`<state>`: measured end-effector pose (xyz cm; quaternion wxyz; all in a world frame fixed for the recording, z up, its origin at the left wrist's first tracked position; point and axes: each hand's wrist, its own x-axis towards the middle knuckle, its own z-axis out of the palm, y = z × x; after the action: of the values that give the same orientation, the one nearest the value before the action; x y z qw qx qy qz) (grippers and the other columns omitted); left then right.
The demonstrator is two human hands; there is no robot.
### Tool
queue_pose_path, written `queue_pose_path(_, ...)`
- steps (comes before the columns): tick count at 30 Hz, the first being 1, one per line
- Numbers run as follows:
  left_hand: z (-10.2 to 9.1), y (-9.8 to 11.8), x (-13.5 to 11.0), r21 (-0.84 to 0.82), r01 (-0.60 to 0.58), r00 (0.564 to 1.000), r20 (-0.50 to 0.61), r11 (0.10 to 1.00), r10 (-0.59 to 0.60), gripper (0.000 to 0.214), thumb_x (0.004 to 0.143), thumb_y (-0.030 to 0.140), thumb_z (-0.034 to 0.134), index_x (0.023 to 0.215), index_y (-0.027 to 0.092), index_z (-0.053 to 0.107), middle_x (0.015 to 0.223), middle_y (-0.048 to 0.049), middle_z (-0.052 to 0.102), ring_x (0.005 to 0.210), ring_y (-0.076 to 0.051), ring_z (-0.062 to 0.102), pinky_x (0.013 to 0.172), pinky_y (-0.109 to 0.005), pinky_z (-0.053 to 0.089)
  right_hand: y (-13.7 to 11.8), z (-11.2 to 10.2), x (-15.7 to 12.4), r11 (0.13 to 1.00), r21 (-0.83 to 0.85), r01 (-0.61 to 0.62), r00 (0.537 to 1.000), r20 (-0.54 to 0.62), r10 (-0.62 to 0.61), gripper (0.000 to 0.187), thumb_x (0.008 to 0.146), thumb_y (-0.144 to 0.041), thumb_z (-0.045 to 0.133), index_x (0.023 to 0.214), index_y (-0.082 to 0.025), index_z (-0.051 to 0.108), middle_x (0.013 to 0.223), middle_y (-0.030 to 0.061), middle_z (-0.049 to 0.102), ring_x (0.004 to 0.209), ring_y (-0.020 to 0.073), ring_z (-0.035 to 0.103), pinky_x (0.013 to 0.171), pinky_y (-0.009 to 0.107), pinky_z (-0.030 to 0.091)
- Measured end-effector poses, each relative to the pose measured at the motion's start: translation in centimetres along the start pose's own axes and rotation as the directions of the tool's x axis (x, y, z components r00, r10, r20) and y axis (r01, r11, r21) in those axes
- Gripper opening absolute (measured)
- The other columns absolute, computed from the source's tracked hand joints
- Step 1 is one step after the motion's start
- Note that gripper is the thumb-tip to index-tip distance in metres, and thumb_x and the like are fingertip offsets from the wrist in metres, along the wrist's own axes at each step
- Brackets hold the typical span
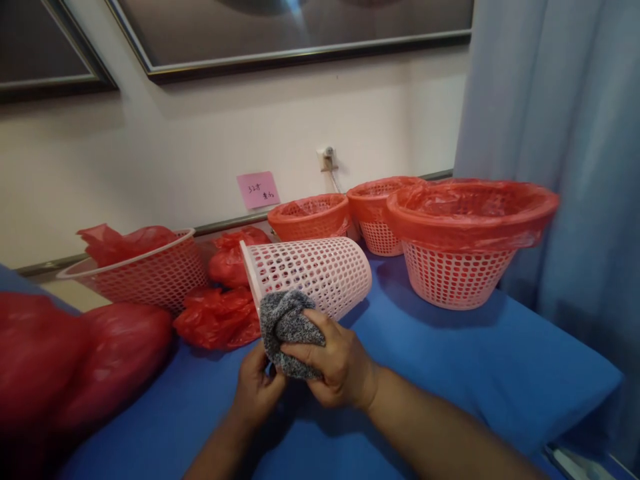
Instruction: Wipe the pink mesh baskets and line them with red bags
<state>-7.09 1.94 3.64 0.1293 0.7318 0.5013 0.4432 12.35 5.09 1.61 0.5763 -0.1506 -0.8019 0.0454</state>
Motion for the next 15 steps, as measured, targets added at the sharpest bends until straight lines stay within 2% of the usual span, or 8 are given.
queue_pose_path(3,-0.3,0.5,0.2,0.012,-0.087,0.995,-0.039,0.996,0.087,0.017,0.089,0.024,0.055,0.091,0.018,0.071,0.082,-0.0041,0.069,0.074,-0.019,0.065,0.071,-0.028,0.053,2.1,-0.1,-0.1,0.988,-0.067,-0.142,0.988,-0.077,0.137,0.064,0.071,-0.012,0.063,0.133,-0.029,0.068,0.155,0.0103,0.046,0.135,0.0309,0.059,0.107,0.047,0.058)
queue_pose_path(5,-0.4,0.7,0.3,0.056,-0.090,0.995,-0.045,0.994,0.092,0.016,0.085,0.020,0.055,0.085,0.018,0.071,0.077,-0.0032,0.066,0.069,-0.018,0.062,0.067,-0.027,0.051,4.6,-0.8,0.0,0.914,-0.106,-0.393,0.901,-0.245,0.359,0.061,0.071,-0.012,0.061,0.129,-0.027,0.071,0.148,0.0113,0.052,0.134,0.0318,0.059,0.112,0.051,0.054)
queue_pose_path(7,-0.4,0.7,0.2,0.090,-0.080,0.996,-0.035,0.993,0.083,0.014,0.078,0.017,0.055,0.077,0.018,0.069,0.072,-0.0024,0.064,0.065,-0.017,0.060,0.062,-0.027,0.048,7.4,-1.9,0.2,0.739,-0.044,-0.672,0.686,-0.413,0.599,0.057,0.071,-0.016,0.061,0.126,-0.023,0.073,0.134,0.0132,0.060,0.124,0.0331,0.065,0.113,0.057,0.051)
queue_pose_path(9,-0.2,0.8,0.1,0.100,-0.060,0.998,0.001,0.993,0.061,0.014,0.072,0.015,0.054,0.075,0.018,0.067,0.072,-0.0022,0.064,0.065,-0.017,0.060,0.062,-0.027,0.048,9.7,-2.9,0.4,0.552,0.087,-0.829,0.460,-0.455,0.763,0.057,0.070,-0.021,0.062,0.125,-0.017,0.072,0.122,0.0150,0.066,0.113,0.0351,0.069,0.109,0.062,0.052)
queue_pose_path(10,-0.1,0.8,0.1,0.099,-0.045,0.999,0.026,0.994,0.043,0.015,0.070,0.014,0.053,0.075,0.018,0.067,0.073,-0.0021,0.064,0.066,-0.018,0.060,0.063,-0.027,0.049,10.2,-3.2,0.5,0.506,0.129,-0.853,0.402,-0.456,0.794,0.058,0.069,-0.023,0.063,0.125,-0.016,0.072,0.120,0.0153,0.067,0.111,0.0356,0.070,0.108,0.063,0.053)
queue_pose_path(11,-0.1,0.8,0.0,0.096,-0.029,0.998,0.053,0.995,0.024,0.016,0.069,0.014,0.053,0.076,0.019,0.067,0.073,-0.0019,0.065,0.066,-0.018,0.060,0.064,-0.028,0.049,10.1,-3.4,0.6,0.511,0.142,-0.847,0.404,-0.452,0.795,0.058,0.069,-0.024,0.063,0.126,-0.016,0.072,0.120,0.0153,0.067,0.111,0.0357,0.070,0.108,0.063,0.053)
queue_pose_path(12,0.0,0.8,0.0,0.092,-0.012,0.997,0.081,0.996,0.005,0.018,0.067,0.014,0.053,0.077,0.018,0.067,0.073,-0.0017,0.065,0.066,-0.018,0.060,0.064,-0.028,0.050,9.5,-3.3,0.6,0.568,0.127,-0.813,0.465,-0.444,0.766,0.058,0.070,-0.023,0.063,0.127,-0.018,0.071,0.123,0.0148,0.066,0.114,0.0351,0.069,0.110,0.061,0.052)
queue_pose_path(15,0.2,0.5,-0.1,0.065,0.028,0.988,0.150,0.998,-0.037,0.027,0.066,0.013,0.054,0.087,0.018,0.071,0.078,-0.0033,0.070,0.070,-0.021,0.063,0.069,-0.031,0.054,5.0,-1.9,0.4,0.865,0.035,-0.500,0.823,-0.290,0.488,0.062,0.072,-0.016,0.062,0.133,-0.025,0.068,0.138,0.0122,0.058,0.124,0.0306,0.066,0.113,0.052,0.052)
